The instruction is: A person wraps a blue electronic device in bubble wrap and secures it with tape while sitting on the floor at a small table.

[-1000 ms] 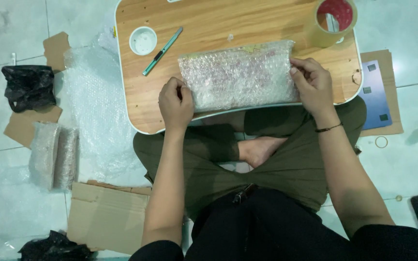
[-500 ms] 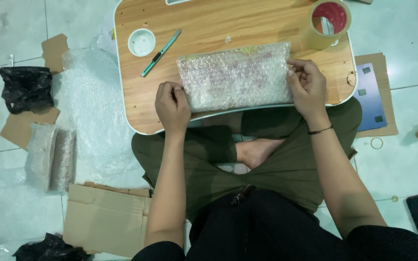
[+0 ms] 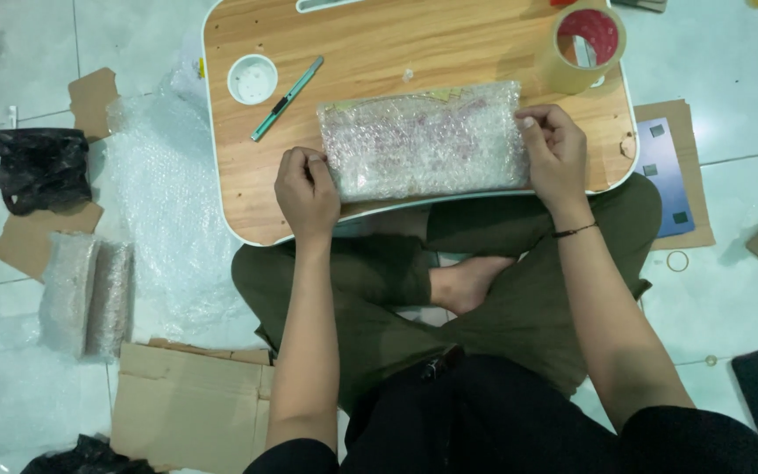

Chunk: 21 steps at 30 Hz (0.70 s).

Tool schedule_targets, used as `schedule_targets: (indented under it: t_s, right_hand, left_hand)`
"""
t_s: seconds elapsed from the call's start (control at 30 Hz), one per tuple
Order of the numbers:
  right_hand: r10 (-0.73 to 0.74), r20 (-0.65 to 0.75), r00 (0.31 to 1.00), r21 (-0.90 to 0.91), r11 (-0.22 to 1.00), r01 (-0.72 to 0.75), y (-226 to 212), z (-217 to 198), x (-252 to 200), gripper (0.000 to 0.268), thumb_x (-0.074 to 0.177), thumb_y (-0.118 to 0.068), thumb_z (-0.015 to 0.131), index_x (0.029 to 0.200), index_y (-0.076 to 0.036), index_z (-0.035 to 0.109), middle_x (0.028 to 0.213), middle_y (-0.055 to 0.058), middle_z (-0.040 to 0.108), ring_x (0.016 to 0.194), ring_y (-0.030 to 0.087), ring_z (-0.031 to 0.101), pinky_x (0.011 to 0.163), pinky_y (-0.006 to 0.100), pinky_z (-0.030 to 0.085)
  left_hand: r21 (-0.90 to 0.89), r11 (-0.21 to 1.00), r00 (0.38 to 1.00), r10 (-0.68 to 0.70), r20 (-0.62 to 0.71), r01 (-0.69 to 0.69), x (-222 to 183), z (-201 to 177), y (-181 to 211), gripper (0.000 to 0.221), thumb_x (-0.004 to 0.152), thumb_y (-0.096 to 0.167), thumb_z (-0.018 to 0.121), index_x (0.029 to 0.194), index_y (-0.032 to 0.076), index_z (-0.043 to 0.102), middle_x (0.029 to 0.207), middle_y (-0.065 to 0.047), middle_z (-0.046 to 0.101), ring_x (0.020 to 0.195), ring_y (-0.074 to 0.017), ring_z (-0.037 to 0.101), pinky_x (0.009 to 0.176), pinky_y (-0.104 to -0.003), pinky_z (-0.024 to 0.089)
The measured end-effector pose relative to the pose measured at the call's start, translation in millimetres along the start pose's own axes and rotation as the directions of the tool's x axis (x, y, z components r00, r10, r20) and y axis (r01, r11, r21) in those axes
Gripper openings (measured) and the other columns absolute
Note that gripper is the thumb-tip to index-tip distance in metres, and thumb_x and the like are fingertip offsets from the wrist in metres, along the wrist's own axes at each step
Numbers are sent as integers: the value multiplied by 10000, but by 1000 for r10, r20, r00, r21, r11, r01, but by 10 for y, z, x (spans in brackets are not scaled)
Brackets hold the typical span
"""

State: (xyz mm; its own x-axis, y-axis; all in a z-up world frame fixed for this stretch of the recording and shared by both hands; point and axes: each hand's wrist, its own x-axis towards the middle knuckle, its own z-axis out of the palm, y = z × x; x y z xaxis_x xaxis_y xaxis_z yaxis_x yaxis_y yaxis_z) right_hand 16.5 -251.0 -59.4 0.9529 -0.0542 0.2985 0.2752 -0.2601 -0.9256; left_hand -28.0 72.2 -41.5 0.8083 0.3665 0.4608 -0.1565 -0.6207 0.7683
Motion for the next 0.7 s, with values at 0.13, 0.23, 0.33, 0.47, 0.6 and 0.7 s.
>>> schedule_targets:
  t_s: [0.13,0.23,0.33,0.47,0.6,0.7]
  right_hand:
    - [0,-15,1000,9,1000,0,90,47,57,178,1104,-97,566,1139,-2,713,838,66,554,738,112,552,667,284,475]
    - [31,-32,999,25,999,-31,79,53,67,209,1124,-110,521,1119,-11,705,799,43,541,747,108,539,689,277,464]
    - [23,-49,999,25,999,-22,76,84,86,232,1131,-118,512,1094,-29,722,796,49,569,753,112,543,696,270,469]
    - [15,-66,998,-6,1000,-16,60,83,130,254,1138,-121,508,1067,-28,734,774,63,592,742,121,544,691,284,471]
    - [31,-75,997,-15,999,-32,110,100,121,289,1147,-133,496,1054,-44,756,749,62,600,711,129,540,682,285,475]
    - [30,-98,995,-1,1000,-30,81,128,115,280,1135,-131,502,1049,-42,753,773,48,605,749,120,545,706,276,478]
  left_hand:
    - [13,1000,1000,-3,1,3,29,34,-30,157,947,123,506,818,80,584,739,-115,520,699,-327,603,637,-386,458]
    - [26,1000,1000,-9,8,9,33,40,-41,161,936,115,501,797,87,578,723,-100,502,688,-311,587,640,-380,449]
    - [19,1000,1000,7,-14,-6,57,40,-53,148,927,98,506,800,82,580,718,-114,494,685,-329,585,632,-389,451]
    - [19,1000,1000,-7,-5,7,102,61,-52,161,919,95,499,783,76,581,703,-112,493,667,-310,573,629,-380,441]
    - [33,999,1000,-3,-17,4,95,72,-64,151,913,99,501,784,74,577,712,-131,492,685,-344,575,639,-400,443]
    - [35,999,1000,-1,-16,1,100,71,-49,168,911,92,499,764,69,576,704,-135,502,680,-353,580,633,-406,445]
